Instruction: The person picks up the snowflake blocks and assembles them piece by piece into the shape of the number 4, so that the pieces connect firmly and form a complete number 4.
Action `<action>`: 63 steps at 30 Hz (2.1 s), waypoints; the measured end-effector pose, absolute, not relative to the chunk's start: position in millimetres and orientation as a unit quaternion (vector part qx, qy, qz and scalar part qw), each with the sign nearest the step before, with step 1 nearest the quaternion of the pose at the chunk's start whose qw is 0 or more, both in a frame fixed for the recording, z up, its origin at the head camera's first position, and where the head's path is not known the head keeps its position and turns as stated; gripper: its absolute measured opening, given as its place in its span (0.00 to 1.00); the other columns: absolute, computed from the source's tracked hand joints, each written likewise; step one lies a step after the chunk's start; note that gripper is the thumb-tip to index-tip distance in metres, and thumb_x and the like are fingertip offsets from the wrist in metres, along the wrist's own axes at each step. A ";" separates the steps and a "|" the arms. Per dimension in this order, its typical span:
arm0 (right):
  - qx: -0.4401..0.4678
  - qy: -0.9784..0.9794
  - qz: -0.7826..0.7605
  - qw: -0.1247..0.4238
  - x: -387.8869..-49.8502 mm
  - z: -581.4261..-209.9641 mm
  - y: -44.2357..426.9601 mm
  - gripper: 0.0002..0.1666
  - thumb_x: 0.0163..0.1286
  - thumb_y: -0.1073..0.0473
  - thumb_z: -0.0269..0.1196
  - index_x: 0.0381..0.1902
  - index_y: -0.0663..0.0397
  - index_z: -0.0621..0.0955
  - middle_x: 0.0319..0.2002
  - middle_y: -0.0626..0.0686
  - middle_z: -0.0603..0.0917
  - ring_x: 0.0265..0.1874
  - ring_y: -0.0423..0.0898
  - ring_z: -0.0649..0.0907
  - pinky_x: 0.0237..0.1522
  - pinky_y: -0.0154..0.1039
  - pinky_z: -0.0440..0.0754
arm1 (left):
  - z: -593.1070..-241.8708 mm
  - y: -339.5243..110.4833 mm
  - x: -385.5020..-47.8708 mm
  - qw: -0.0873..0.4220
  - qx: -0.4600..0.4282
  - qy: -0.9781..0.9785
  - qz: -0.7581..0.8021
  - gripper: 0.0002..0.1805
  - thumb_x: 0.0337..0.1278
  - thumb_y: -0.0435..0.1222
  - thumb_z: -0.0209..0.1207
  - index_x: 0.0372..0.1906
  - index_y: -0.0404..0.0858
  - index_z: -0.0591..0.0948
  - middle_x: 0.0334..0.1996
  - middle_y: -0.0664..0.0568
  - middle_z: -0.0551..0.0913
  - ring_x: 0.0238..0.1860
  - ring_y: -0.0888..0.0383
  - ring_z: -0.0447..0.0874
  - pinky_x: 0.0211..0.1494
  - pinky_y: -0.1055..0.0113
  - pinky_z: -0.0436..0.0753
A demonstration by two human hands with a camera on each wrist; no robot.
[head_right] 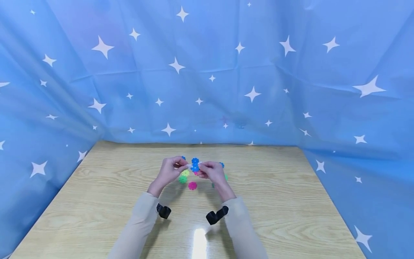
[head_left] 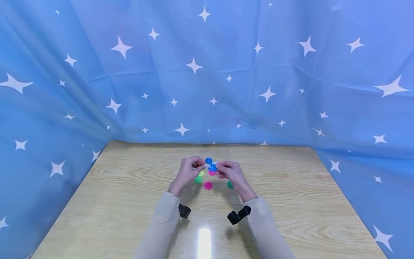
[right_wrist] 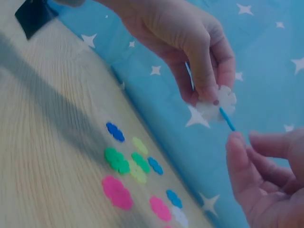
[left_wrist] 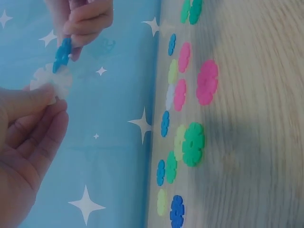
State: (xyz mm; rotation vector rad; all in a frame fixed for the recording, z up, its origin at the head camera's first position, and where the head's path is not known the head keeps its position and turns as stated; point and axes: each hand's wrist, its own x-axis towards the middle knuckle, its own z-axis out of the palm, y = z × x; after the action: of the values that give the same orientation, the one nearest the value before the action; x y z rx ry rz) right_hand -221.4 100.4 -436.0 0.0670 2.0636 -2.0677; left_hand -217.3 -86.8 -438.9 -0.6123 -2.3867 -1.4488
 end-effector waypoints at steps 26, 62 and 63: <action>0.003 0.876 -0.476 0.070 -224.1 -483.2 141.6 0.13 0.55 0.71 0.66 0.40 0.66 0.82 0.36 0.57 0.82 0.36 0.47 0.78 0.36 0.36 0.79 | -444.1 -96.8 -217.7 0.147 -0.199 -0.824 -0.510 0.03 0.51 0.23 0.63 0.27 0.32 0.82 0.26 0.46 0.83 0.28 0.54 0.82 0.32 0.71 0.84; -0.051 0.935 -0.345 0.066 -228.0 -479.7 146.0 0.15 0.43 0.72 0.72 0.27 0.62 0.77 0.27 0.53 0.76 0.28 0.47 0.74 0.28 0.36 0.75 | -441.7 -100.1 -216.7 0.134 -0.186 -0.830 -0.508 0.02 0.53 0.26 0.63 0.29 0.31 0.81 0.27 0.47 0.83 0.29 0.56 0.81 0.34 0.70 0.84; -0.052 0.935 -0.345 0.064 -228.0 -480.0 146.5 0.15 0.43 0.72 0.72 0.27 0.61 0.77 0.27 0.53 0.76 0.27 0.46 0.74 0.28 0.36 0.74 | -441.8 -99.8 -216.8 0.134 -0.185 -0.830 -0.509 0.02 0.53 0.26 0.63 0.29 0.31 0.81 0.27 0.47 0.83 0.29 0.57 0.81 0.34 0.70 0.83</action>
State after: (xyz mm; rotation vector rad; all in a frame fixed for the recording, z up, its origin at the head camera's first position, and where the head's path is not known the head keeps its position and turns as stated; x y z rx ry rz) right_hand -228.0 146.5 -480.0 -0.1572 2.8238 -1.0408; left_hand -216.8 -99.8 -441.8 -0.5363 -2.4052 -1.4749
